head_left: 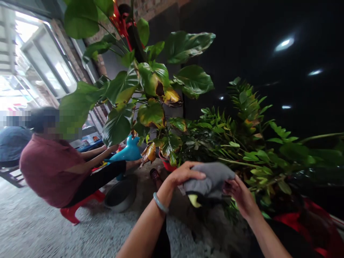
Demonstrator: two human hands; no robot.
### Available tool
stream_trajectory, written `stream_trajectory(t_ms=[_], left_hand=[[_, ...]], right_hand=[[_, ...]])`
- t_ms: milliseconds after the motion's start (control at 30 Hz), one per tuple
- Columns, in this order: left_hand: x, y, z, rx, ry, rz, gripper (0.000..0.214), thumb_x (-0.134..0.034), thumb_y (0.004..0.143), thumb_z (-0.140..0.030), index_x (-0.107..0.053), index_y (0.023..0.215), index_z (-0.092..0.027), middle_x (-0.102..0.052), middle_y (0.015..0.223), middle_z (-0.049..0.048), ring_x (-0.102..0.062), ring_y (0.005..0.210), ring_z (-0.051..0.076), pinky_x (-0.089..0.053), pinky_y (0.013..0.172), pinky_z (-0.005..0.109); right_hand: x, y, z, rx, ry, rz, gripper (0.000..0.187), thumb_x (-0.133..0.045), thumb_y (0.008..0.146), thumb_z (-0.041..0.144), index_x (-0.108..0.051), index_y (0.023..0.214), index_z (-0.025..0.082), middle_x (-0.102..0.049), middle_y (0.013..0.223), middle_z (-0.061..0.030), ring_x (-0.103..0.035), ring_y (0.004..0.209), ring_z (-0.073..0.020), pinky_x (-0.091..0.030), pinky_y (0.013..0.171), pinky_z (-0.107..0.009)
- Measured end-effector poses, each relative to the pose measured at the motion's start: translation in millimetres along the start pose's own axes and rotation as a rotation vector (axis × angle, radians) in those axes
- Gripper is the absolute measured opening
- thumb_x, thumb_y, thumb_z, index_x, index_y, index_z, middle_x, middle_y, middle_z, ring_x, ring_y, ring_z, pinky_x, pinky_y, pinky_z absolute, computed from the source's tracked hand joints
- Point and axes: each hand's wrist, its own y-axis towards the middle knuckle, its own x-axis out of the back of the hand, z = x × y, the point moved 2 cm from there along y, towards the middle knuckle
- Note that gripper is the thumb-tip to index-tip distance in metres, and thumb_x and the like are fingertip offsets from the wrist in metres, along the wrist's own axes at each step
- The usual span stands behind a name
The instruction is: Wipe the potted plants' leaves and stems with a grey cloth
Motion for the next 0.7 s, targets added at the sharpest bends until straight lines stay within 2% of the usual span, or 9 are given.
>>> stream_trajectory(t_ms=[133, 200, 267, 333, 400, 467, 500, 633, 700], left_hand=[[7.5, 23.2, -38.4, -0.334, -0.208, -0.271, 0.048, -0.076, 0.060, -0.039, -0.071, 0.101, -0.015, -0.071, 0.086, 0.0041, -0.062, 0.073, 0.017, -0.048, 0.071, 0.026], [8.1, 36.3, -36.9, -0.393, -0.139, -0.404, 0.047, -0.074, 0.062, -0.038, -0.071, 0.104, -0.016, -0.071, 0.090, 0.0039, -0.062, 0.077, 0.017, -0.048, 0.075, 0.026], [5.8, 39.7, -18.4, -0.328, 0.046, -0.466, 0.045, -0.075, 0.058, -0.033, -0.073, 0.100, -0.018, -0.072, 0.090, 0.0027, -0.062, 0.084, 0.019, -0.048, 0.078, 0.027], [2.2, 30.9, 6.6, -0.161, 0.280, -0.386, 0.040, -0.079, 0.050, -0.027, -0.076, 0.089, -0.023, -0.073, 0.084, -0.0001, -0.063, 0.086, 0.022, -0.049, 0.076, 0.027], [-1.0, 13.8, 23.4, -0.001, 0.392, -0.144, 0.036, -0.080, 0.047, -0.026, -0.077, 0.083, -0.027, -0.073, 0.077, -0.0024, -0.065, 0.081, 0.022, -0.049, 0.070, 0.026], [-0.8, -3.2, 20.7, 0.067, 0.330, 0.031, 0.038, -0.078, 0.051, -0.027, -0.077, 0.089, -0.026, -0.073, 0.078, -0.0016, -0.066, 0.077, 0.021, -0.049, 0.069, 0.027], [0.9, -8.4, 11.8, 0.047, 0.259, 0.043, 0.042, -0.077, 0.053, -0.028, -0.076, 0.095, -0.024, -0.074, 0.082, 0.0000, -0.066, 0.077, 0.021, -0.049, 0.069, 0.027], [12.6, -1.9, -34.1, -0.247, 0.041, -0.210, 0.053, -0.072, 0.063, -0.029, -0.069, 0.114, -0.017, -0.073, 0.097, 0.0054, -0.064, 0.084, 0.022, -0.048, 0.077, 0.029], [15.9, 8.7, -37.2, -0.357, 0.044, -0.339, 0.052, -0.072, 0.065, -0.031, -0.068, 0.115, -0.017, -0.072, 0.100, 0.0052, -0.063, 0.088, 0.022, -0.048, 0.082, 0.030]], right_hand=[[-0.1, 0.9, 3.6, 0.009, -0.001, -0.010, 0.047, -0.064, 0.059, 0.067, -0.072, 0.073, 0.022, -0.075, 0.081, -0.0090, -0.067, 0.086, -0.0289, -0.049, 0.076, -0.040], [-2.0, -0.4, 3.9, 0.015, -0.005, -0.007, 0.049, -0.064, 0.060, 0.067, -0.072, 0.077, 0.022, -0.074, 0.084, -0.0100, -0.066, 0.092, -0.0299, -0.048, 0.078, -0.040], [-3.2, -2.3, 3.1, 0.026, -0.002, -0.008, 0.049, -0.063, 0.061, 0.066, -0.072, 0.080, 0.022, -0.074, 0.087, -0.0100, -0.066, 0.096, -0.0306, -0.048, 0.078, -0.040], [-2.9, -4.1, 1.8, 0.032, 0.004, -0.013, 0.049, -0.064, 0.062, 0.066, -0.072, 0.083, 0.023, -0.074, 0.088, -0.0093, -0.066, 0.095, -0.0306, -0.048, 0.076, -0.039], [-1.6, -5.0, 0.7, 0.029, 0.009, -0.016, 0.048, -0.065, 0.061, 0.065, -0.073, 0.083, 0.022, -0.075, 0.085, -0.0087, -0.067, 0.093, -0.0307, -0.048, 0.075, -0.039], [-0.4, -4.7, 0.5, 0.023, 0.014, -0.020, 0.048, -0.066, 0.059, 0.065, -0.073, 0.080, 0.022, -0.075, 0.081, -0.0084, -0.067, 0.092, -0.0314, -0.049, 0.076, -0.040], [-0.1, -4.2, 0.8, 0.021, 0.017, -0.022, 0.047, -0.066, 0.058, 0.065, -0.072, 0.078, 0.023, -0.075, 0.080, -0.0081, -0.067, 0.093, -0.0317, -0.049, 0.077, -0.041], [-2.9, -1.9, 2.7, 0.015, 0.017, -0.029, 0.047, -0.067, 0.057, 0.066, -0.072, 0.077, 0.024, -0.075, 0.083, -0.0076, -0.065, 0.099, -0.0318, -0.048, 0.080, -0.042], [-5.9, -1.8, 3.0, 0.014, 0.017, -0.031, 0.046, -0.066, 0.058, 0.065, -0.073, 0.077, 0.024, -0.075, 0.084, -0.0077, -0.065, 0.100, -0.0313, -0.048, 0.080, -0.041]])
